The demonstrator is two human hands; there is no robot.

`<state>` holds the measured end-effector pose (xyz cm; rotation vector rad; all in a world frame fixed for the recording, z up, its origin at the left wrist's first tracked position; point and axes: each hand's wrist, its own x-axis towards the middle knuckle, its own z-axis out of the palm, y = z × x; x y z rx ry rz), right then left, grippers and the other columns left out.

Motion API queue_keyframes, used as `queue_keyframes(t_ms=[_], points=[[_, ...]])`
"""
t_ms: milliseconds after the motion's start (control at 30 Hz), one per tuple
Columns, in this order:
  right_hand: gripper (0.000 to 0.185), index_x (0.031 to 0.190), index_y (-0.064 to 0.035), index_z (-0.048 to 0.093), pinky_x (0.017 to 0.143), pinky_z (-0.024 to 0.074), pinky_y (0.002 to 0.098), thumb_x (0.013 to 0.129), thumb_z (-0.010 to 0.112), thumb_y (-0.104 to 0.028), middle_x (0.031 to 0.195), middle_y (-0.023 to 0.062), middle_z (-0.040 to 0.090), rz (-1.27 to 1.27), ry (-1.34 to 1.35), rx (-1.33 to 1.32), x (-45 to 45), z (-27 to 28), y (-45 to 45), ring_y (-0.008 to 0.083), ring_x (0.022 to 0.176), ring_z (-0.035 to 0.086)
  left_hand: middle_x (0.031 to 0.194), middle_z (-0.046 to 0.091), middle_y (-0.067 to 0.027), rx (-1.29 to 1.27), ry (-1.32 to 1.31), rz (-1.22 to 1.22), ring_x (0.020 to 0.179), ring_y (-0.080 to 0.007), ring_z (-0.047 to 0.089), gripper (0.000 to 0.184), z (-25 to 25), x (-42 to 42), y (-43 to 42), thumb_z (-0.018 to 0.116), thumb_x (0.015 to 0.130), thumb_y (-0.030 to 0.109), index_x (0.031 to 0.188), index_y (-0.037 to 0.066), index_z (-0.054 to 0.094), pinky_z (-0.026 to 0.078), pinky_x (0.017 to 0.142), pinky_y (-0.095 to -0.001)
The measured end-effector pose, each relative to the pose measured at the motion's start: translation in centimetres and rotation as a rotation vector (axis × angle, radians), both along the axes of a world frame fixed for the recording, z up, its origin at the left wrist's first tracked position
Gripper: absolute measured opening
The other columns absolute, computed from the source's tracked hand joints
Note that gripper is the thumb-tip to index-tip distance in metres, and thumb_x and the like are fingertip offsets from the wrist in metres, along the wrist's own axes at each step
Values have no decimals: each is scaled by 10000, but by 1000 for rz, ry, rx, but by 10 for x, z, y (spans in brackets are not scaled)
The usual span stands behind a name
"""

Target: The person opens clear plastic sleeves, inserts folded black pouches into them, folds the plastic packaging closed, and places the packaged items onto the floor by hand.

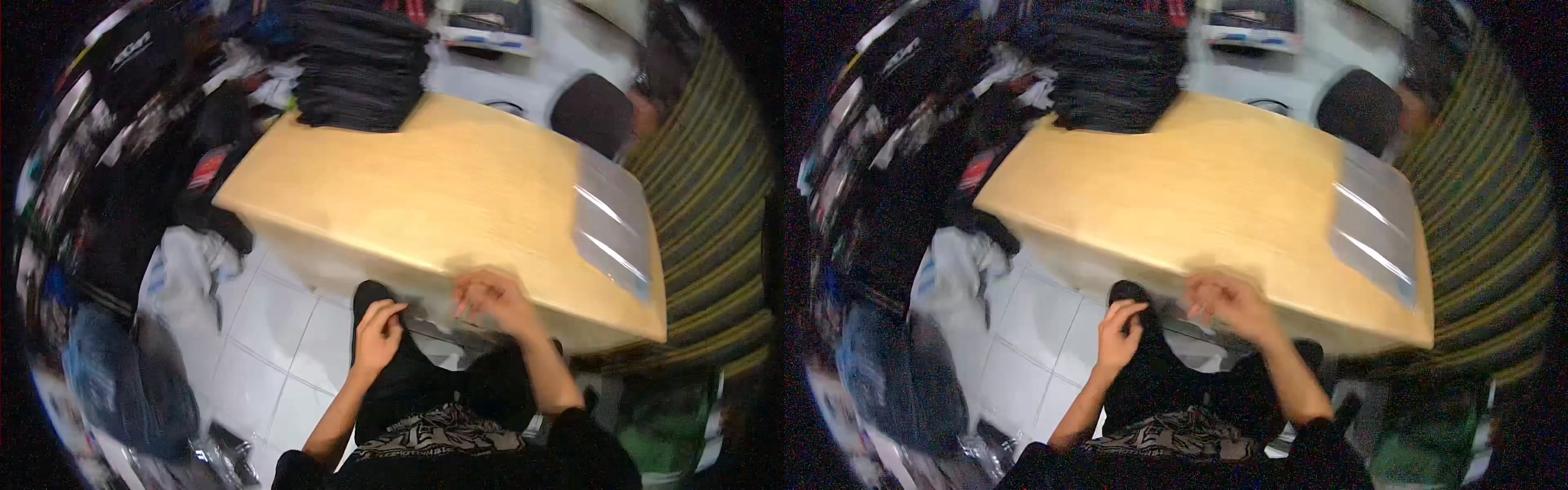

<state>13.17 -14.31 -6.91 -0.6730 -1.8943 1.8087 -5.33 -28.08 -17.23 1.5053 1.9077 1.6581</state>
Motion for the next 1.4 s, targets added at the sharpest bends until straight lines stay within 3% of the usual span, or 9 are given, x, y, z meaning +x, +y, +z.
queue_keyframes(t_ms=[100,233,333,433,533,733,800,1067,1400], points=[[239,1108,-1,592,612,499,273,914,556,-136,925,95,652,-415,15,344,81,20,69,150,752,621,956,596,-111,125,55,-373,687,-151,564,244,55,36,60,555,805,-75,1013,14,646,460,601,-249],[395,1160,-33,589,819,498,350,816,645,-219,1090,157,639,-931,-516,824,183,36,137,259,940,635,957,606,-94,114,-21,-615,703,-125,561,226,93,85,125,553,813,-65,986,29,666,460,589,-242],[478,1256,-119,537,939,420,441,844,588,-356,1248,166,550,-920,-723,1075,250,-5,184,295,1133,536,1010,614,-110,60,108,-731,833,-170,597,184,105,119,180,547,841,6,992,22,650,487,647,-261],[526,1338,-179,456,1007,309,541,884,481,-442,1382,145,422,-778,-1215,839,248,-44,185,303,1262,405,1054,618,-133,5,185,-765,948,-189,607,224,115,144,235,560,831,7,1040,20,637,511,722,-273],[523,1345,-204,442,998,275,589,903,407,-482,1420,127,361,-874,-1121,874,252,-59,189,302,1273,379,1071,604,-173,126,503,-736,980,-310,593,246,112,179,284,626,805,92,1043,30,634,489,838,-375],[501,1073,-38,604,832,441,490,916,404,-469,967,212,636,-892,-990,761,267,-44,208,391,926,586,1049,619,-143,292,836,-830,968,-297,588,250,82,208,331,653,777,139,1005,39,640,469,827,-400],[510,905,-14,635,765,468,450,923,404,-469,890,234,637,-765,-948,734,276,-32,222,445,815,578,986,648,-104,346,838,-802,917,-264,609,205,81,209,337,648,769,125,959,49,656,468,801,-405],[465,1201,-137,595,897,453,374,830,627,-415,1144,134,623,-622,-662,851,260,12,180,336,1036,592,870,686,-128,143,457,-791,786,-273,659,133,104,210,342,697,758,115,847,17,707,499,744,-329],[209,719,-4,621,627,480,289,722,770,-151,723,87,676,-838,-597,822,254,19,192,147,680,632,850,687,-121,210,356,-803,784,-234,662,121,118,220,344,665,760,29,876,25,701,495,722,-321]])
